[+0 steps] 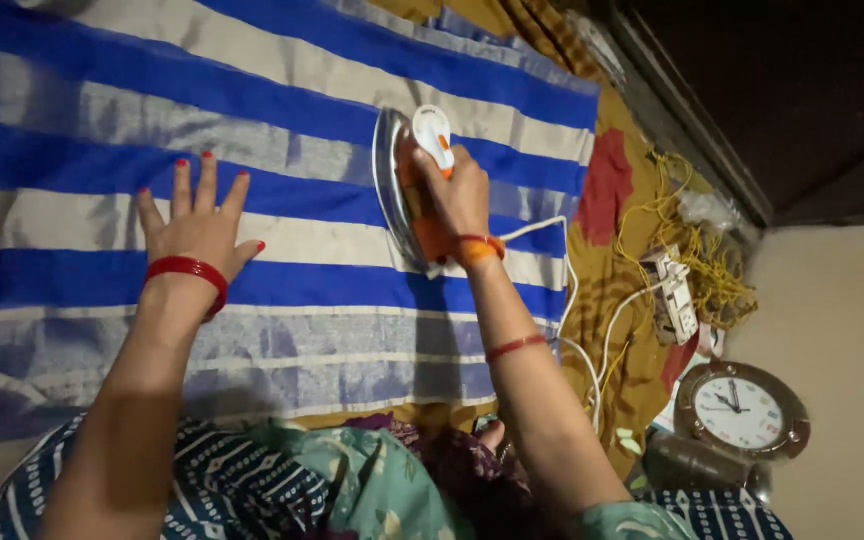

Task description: Iron a blue and white striped cloth on a bed.

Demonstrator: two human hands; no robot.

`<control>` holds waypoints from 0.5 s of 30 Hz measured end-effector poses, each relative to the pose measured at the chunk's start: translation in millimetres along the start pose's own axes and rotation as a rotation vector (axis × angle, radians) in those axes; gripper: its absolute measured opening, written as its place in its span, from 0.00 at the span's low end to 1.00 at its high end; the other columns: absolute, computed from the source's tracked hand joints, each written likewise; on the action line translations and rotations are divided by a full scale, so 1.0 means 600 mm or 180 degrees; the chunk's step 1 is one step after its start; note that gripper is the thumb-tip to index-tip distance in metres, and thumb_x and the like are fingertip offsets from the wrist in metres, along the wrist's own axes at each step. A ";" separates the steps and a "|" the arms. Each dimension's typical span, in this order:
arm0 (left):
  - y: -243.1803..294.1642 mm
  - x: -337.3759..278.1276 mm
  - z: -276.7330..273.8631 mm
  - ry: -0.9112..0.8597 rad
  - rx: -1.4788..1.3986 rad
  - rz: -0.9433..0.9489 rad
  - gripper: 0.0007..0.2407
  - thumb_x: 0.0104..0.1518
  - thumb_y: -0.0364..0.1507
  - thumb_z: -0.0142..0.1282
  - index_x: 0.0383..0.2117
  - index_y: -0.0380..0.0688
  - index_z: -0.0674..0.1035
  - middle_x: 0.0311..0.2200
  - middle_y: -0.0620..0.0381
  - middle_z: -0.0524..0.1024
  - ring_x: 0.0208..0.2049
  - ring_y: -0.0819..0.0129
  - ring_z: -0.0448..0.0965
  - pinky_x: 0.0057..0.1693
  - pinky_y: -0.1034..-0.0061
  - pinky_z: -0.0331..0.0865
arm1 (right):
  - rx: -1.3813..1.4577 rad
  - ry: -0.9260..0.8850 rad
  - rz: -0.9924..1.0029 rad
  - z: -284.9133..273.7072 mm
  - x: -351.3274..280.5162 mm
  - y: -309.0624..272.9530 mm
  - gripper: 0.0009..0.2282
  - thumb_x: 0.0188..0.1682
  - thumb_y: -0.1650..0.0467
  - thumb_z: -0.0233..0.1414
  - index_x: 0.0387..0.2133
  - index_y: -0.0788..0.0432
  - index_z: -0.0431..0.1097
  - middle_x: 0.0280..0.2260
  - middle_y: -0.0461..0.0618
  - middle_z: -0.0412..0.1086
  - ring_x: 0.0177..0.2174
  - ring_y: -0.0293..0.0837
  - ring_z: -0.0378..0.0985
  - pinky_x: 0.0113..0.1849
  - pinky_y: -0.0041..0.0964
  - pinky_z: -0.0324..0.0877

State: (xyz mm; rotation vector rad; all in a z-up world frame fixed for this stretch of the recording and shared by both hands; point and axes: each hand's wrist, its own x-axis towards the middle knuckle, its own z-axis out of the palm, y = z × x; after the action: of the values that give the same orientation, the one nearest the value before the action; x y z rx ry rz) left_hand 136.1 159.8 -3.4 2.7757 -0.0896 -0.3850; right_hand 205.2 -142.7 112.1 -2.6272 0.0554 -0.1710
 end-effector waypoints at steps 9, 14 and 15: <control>-0.039 -0.018 -0.034 -0.0147 -0.0011 -0.0392 0.34 0.55 0.47 0.54 0.70 0.61 0.56 0.74 0.49 0.40 0.73 0.48 0.36 0.66 0.34 0.40 | -0.0365 -0.0808 -0.0312 0.014 -0.158 -0.024 0.21 0.48 0.55 0.59 0.32 0.64 0.69 0.23 0.67 0.72 0.27 0.65 0.79 0.28 0.52 0.70; -0.032 -0.015 -0.037 -0.0082 -0.0071 -0.0355 0.34 0.54 0.46 0.55 0.70 0.59 0.57 0.74 0.46 0.42 0.73 0.46 0.38 0.64 0.34 0.45 | -0.0445 -0.0788 -0.0301 0.023 -0.134 -0.061 0.22 0.48 0.54 0.59 0.30 0.63 0.69 0.22 0.65 0.73 0.27 0.65 0.79 0.28 0.52 0.70; -0.032 -0.015 -0.037 -0.0086 -0.0077 -0.0353 0.34 0.54 0.46 0.55 0.70 0.59 0.57 0.74 0.46 0.42 0.73 0.46 0.38 0.64 0.34 0.45 | -0.0451 -0.0791 -0.0298 0.029 -0.116 -0.063 0.22 0.48 0.54 0.59 0.30 0.63 0.69 0.22 0.65 0.73 0.27 0.65 0.79 0.28 0.52 0.70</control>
State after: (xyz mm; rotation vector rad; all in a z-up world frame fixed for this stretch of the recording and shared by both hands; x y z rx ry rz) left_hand 134.1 186.0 12.6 2.7595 0.0626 -0.4486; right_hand 138.6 -96.4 107.5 -2.7727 -0.1457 0.1331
